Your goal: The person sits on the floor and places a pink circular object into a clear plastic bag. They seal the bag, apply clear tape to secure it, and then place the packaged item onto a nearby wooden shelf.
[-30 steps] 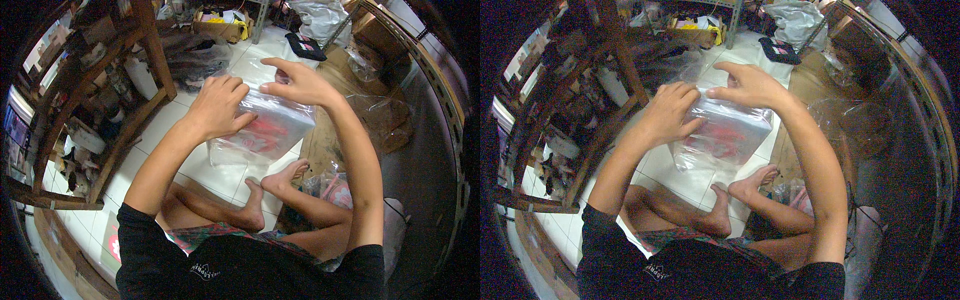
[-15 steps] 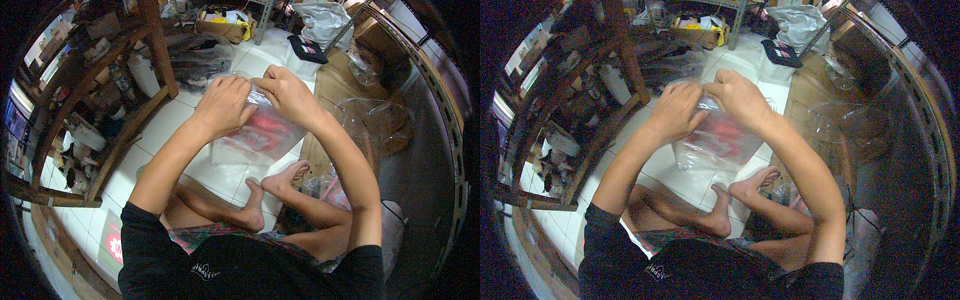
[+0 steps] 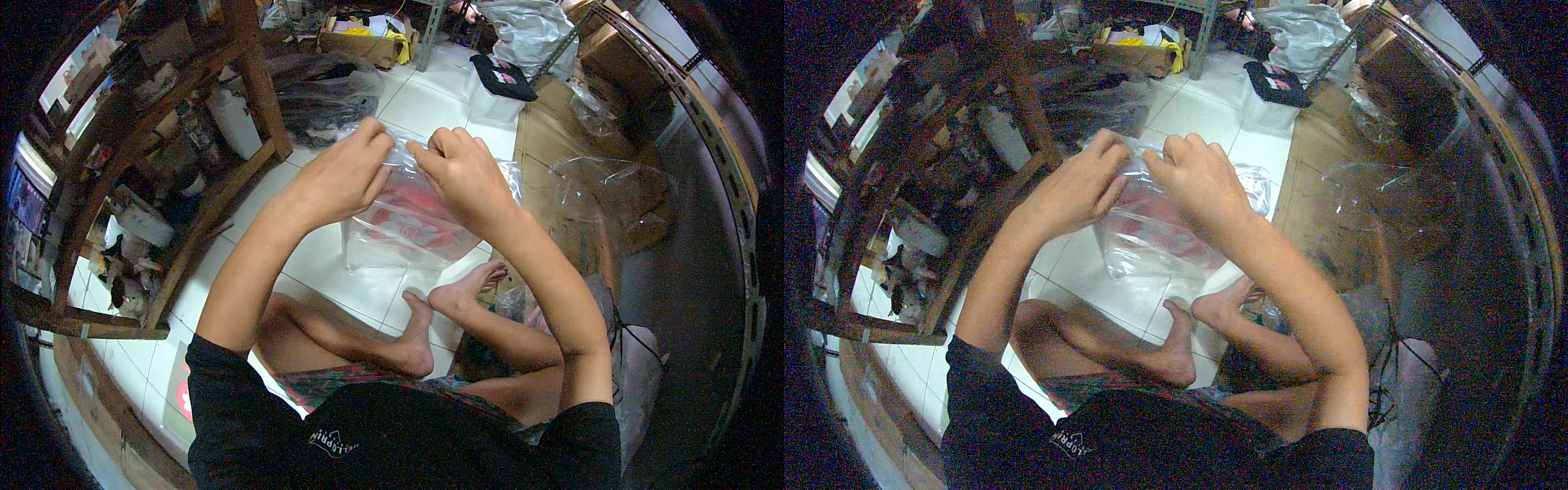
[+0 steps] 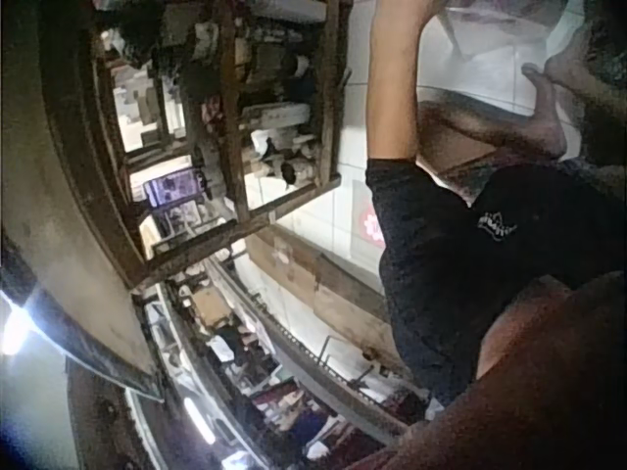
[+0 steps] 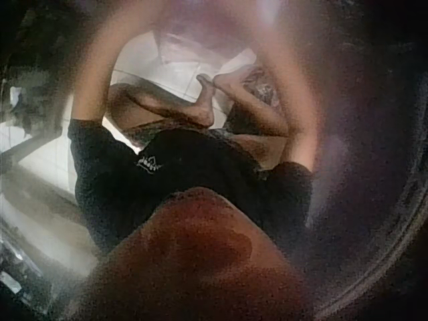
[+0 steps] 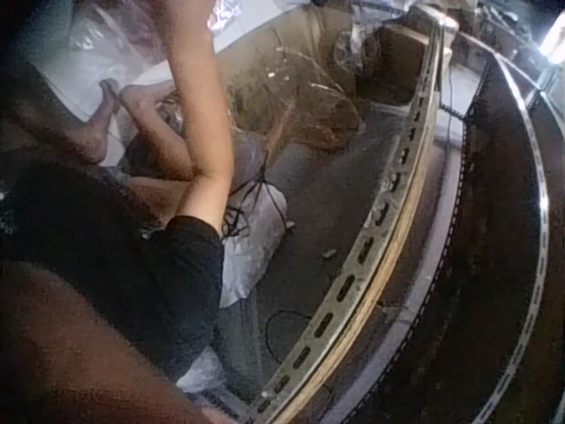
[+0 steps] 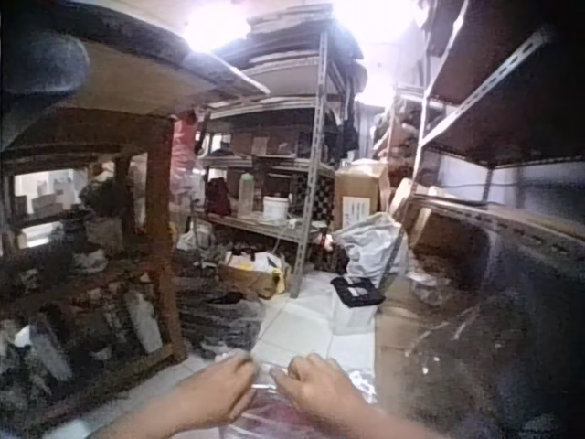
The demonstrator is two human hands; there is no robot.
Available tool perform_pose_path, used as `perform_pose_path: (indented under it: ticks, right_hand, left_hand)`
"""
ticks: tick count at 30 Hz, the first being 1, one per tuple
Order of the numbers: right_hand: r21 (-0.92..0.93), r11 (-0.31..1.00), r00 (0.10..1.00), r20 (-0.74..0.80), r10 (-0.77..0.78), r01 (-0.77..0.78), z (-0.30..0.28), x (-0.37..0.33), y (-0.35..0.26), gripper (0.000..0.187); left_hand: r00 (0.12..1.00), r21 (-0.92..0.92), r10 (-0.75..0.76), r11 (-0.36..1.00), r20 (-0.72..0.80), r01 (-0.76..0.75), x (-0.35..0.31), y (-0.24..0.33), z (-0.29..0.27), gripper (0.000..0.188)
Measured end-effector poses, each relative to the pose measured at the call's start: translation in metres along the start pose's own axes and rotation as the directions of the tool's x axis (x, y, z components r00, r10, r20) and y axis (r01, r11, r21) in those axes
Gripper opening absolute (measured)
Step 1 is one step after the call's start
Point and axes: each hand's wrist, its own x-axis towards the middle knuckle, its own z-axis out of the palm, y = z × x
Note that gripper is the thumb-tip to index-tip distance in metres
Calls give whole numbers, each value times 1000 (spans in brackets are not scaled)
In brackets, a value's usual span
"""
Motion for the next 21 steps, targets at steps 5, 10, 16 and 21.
perform_pose_path:
  ticks: [5, 10, 16, 21]
  right_hand:
    - [-40, 999, 1000, 1, -5, 5, 0, -4, -8, 32]
    - [-101, 994, 998, -40, -55, 50, 13, -15, -7, 32]
    - [-125, 989, 990, -113, -88, 74, 13, -16, -4, 34]
    - [-75, 994, 989, -118, -91, 82, 13, -15, 0, 33]
  left_hand:
    - [999, -95, -21, 995, -49, 17, -2, -14, 2, 29]
    - [982, -100, -166, 983, -89, 157, 5, -5, 3, 36]
    - [999, 266, 27, 964, -36, -16, 20, -15, -14, 48]
    - [982, 229, 186, 957, -11, -179, 24, -48, -14, 39]
